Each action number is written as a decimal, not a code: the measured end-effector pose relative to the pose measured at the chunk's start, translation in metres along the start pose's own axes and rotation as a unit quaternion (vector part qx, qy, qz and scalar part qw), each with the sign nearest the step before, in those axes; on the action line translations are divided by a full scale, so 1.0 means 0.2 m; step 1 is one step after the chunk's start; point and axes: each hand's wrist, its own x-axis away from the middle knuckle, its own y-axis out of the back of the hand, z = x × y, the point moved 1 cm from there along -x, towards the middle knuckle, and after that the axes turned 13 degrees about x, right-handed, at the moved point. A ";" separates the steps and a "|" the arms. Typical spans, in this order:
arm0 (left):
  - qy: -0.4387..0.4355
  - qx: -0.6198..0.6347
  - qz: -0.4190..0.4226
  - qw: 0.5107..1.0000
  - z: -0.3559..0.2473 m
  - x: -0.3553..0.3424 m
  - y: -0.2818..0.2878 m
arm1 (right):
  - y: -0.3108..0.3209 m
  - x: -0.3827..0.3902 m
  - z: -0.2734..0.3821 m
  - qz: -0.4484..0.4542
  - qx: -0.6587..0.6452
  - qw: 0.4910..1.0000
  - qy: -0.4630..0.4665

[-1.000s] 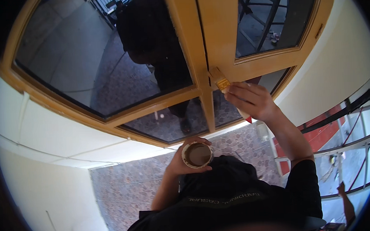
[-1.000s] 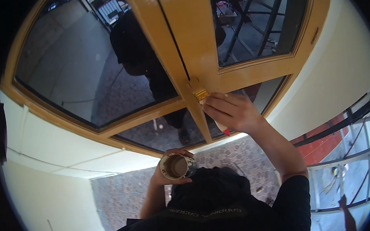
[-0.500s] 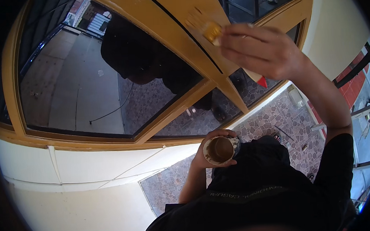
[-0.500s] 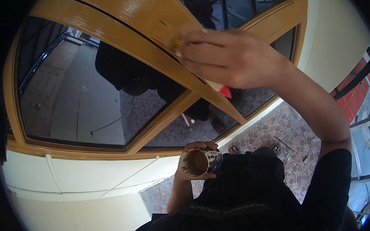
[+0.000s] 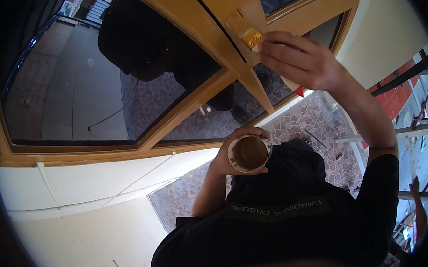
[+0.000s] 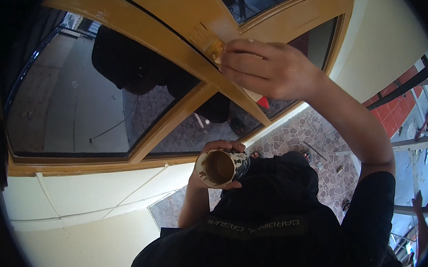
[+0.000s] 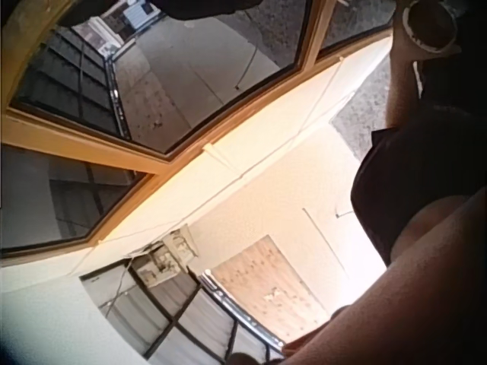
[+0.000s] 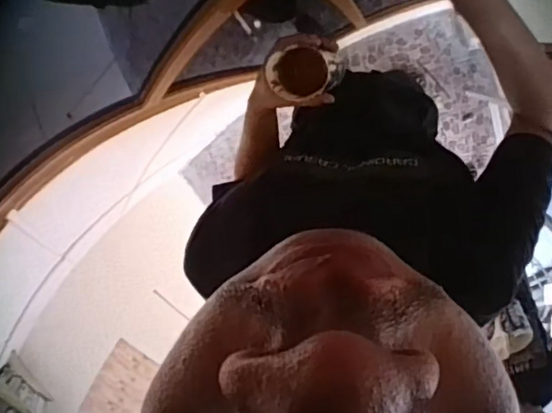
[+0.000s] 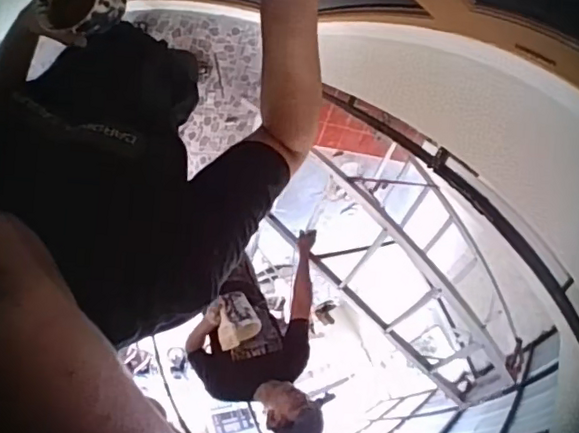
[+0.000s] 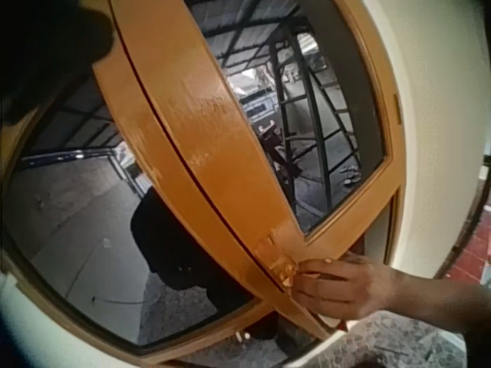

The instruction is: Painting the wooden frame of a door with glass panels using a brush and yellow-colored paint.

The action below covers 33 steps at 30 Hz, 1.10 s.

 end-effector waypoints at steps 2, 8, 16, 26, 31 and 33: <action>0.003 -0.007 0.024 1.000 0.00 0.01 0.02 | -0.05 0.10 0.07 0.031 -0.006 0.999 -0.005; 0.015 -0.013 -0.011 1.000 0.01 0.05 -0.03 | -0.01 0.20 0.14 0.067 -0.069 0.995 -0.015; -0.035 -0.019 -0.058 0.998 0.04 0.06 -0.09 | -0.02 0.02 0.02 0.006 -0.016 1.000 -0.020; -0.046 -0.035 -0.077 0.995 0.06 0.12 -0.11 | -0.08 0.26 0.19 0.115 -0.099 0.988 -0.025; -0.055 -0.038 -0.077 0.995 0.06 0.12 -0.12 | -0.07 0.10 0.06 0.129 -0.105 0.985 -0.036; -0.058 -0.034 -0.079 0.995 0.07 0.12 -0.11 | -0.05 0.02 0.00 0.105 -0.088 0.990 -0.033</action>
